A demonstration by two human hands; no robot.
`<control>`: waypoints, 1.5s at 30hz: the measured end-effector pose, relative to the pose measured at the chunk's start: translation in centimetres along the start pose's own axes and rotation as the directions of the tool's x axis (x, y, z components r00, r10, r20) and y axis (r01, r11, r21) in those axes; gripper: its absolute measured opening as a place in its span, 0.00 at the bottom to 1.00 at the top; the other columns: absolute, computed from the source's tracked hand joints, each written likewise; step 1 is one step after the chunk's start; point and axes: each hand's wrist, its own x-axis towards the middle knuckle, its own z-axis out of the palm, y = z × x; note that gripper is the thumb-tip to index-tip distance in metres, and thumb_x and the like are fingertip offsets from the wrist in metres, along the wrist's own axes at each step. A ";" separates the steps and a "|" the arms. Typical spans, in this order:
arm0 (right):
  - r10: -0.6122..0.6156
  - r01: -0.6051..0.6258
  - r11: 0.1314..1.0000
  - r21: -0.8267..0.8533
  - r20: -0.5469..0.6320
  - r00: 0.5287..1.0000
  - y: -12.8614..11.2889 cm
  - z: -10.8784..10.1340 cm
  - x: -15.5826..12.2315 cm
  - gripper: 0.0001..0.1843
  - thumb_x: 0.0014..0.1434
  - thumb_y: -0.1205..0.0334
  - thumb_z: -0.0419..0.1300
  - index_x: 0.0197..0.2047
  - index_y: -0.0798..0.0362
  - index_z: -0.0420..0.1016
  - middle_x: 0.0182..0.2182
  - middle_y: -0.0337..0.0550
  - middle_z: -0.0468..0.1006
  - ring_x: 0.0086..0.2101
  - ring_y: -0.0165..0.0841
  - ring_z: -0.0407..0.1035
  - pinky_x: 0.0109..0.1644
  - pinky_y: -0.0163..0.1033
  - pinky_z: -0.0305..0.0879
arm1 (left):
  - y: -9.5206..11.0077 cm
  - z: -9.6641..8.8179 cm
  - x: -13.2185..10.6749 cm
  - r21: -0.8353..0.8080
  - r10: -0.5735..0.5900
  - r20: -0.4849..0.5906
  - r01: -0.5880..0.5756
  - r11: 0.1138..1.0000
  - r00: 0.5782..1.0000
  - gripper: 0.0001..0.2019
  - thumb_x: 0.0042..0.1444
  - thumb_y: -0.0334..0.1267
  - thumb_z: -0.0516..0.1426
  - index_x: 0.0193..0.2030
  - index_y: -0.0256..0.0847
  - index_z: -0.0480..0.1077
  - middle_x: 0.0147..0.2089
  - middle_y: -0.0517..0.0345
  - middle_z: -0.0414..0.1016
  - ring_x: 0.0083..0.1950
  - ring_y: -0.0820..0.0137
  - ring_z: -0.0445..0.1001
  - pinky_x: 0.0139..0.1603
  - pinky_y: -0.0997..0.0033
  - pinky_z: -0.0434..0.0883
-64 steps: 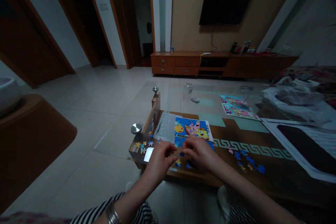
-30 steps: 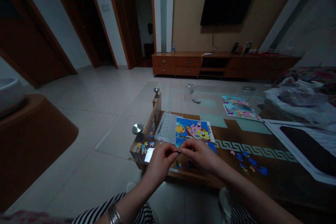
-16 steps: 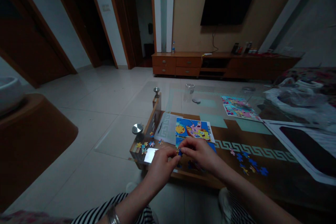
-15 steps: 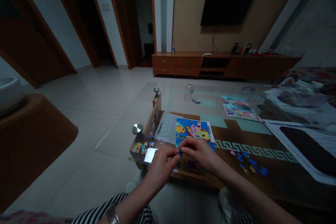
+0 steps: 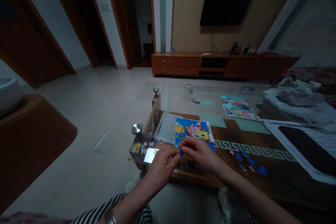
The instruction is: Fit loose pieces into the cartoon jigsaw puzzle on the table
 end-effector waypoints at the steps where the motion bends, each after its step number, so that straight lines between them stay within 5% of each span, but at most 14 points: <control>1: -0.001 0.001 1.000 -0.001 0.003 1.000 0.0 0.1 0.0 0.08 0.56 0.74 0.57 0.30 0.53 0.73 0.30 0.40 0.76 0.34 0.33 0.69 0.41 0.37 0.63 | 0.0 0.0 0.0 -0.010 -0.009 -0.017 0.009 1.000 1.000 0.09 0.56 0.39 0.53 0.27 0.41 0.69 0.33 0.56 0.71 0.41 0.65 0.68 0.43 0.68 0.62; 12: 0.009 -0.010 0.999 0.043 0.040 0.999 0.2 1.1 0.2 0.06 0.56 0.72 0.57 0.33 0.54 0.73 0.30 0.40 0.76 0.33 0.33 0.69 0.38 0.36 0.62 | -1.3 0.2 0.5 -0.255 -0.165 -0.083 0.139 0.957 0.983 0.05 0.51 0.37 0.58 0.28 0.40 0.66 0.28 0.61 0.68 0.32 0.71 0.66 0.34 0.73 0.63; 16: 0.026 -0.027 0.999 0.037 0.029 0.999 0.1 1.1 0.1 0.06 0.57 0.73 0.57 0.34 0.54 0.73 0.30 0.41 0.76 0.33 0.33 0.69 0.37 0.37 0.62 | -1.8 -0.9 1.0 0.011 -0.159 -0.119 0.161 0.987 0.980 0.03 0.54 0.35 0.56 0.30 0.40 0.68 0.30 0.61 0.72 0.33 0.71 0.69 0.34 0.74 0.65; 19: 0.037 -0.037 0.999 0.009 -0.001 0.999 0.0 0.9 0.0 0.06 0.58 0.73 0.57 0.34 0.54 0.74 0.32 0.42 0.76 0.35 0.34 0.69 0.39 0.38 0.62 | -3.0 -3.9 2.0 0.203 -0.170 -0.222 0.216 0.955 0.960 0.05 0.56 0.35 0.54 0.30 0.39 0.69 0.32 0.58 0.73 0.36 0.69 0.71 0.38 0.72 0.65; 23: 0.046 -0.046 0.998 -0.031 -0.002 0.999 0.0 0.6 -0.1 0.07 0.58 0.73 0.57 0.33 0.54 0.74 0.33 0.44 0.76 0.36 0.35 0.69 0.40 0.39 0.63 | -5.5 -8.3 3.2 0.403 -0.214 -0.354 0.355 0.843 0.910 0.08 0.56 0.34 0.53 0.27 0.39 0.70 0.33 0.53 0.73 0.40 0.64 0.70 0.41 0.66 0.63; 26: 0.048 -0.047 0.998 -0.037 0.003 0.999 0.1 0.5 -0.1 0.07 0.58 0.72 0.57 0.33 0.54 0.74 0.33 0.44 0.77 0.36 0.35 0.69 0.40 0.39 0.63 | -6.8 -9.7 3.6 0.501 -0.246 -0.387 0.427 0.753 0.888 0.08 0.56 0.34 0.55 0.27 0.39 0.72 0.33 0.51 0.74 0.41 0.61 0.71 0.41 0.64 0.62; 33: 0.081 -0.081 0.997 -0.012 -0.027 0.996 0.4 0.0 -0.1 0.05 0.58 0.69 0.57 0.34 0.53 0.74 0.32 0.44 0.76 0.35 0.35 0.69 0.38 0.39 0.63 | -6.7 -7.4 4.4 0.627 -0.147 -0.338 0.339 0.702 0.930 0.08 0.55 0.38 0.59 0.42 0.43 0.73 0.47 0.51 0.72 0.54 0.59 0.66 0.50 0.62 0.60; 45: 0.072 -0.072 0.997 -0.008 -0.044 0.996 0.1 -0.5 -0.3 0.06 0.57 0.69 0.56 0.34 0.53 0.74 0.32 0.44 0.77 0.34 0.34 0.70 0.38 0.39 0.64 | -7.4 -6.6 5.1 0.584 -0.093 -0.309 0.266 0.767 0.946 0.04 0.50 0.31 0.60 0.35 0.39 0.71 0.41 0.52 0.73 0.49 0.59 0.68 0.47 0.62 0.59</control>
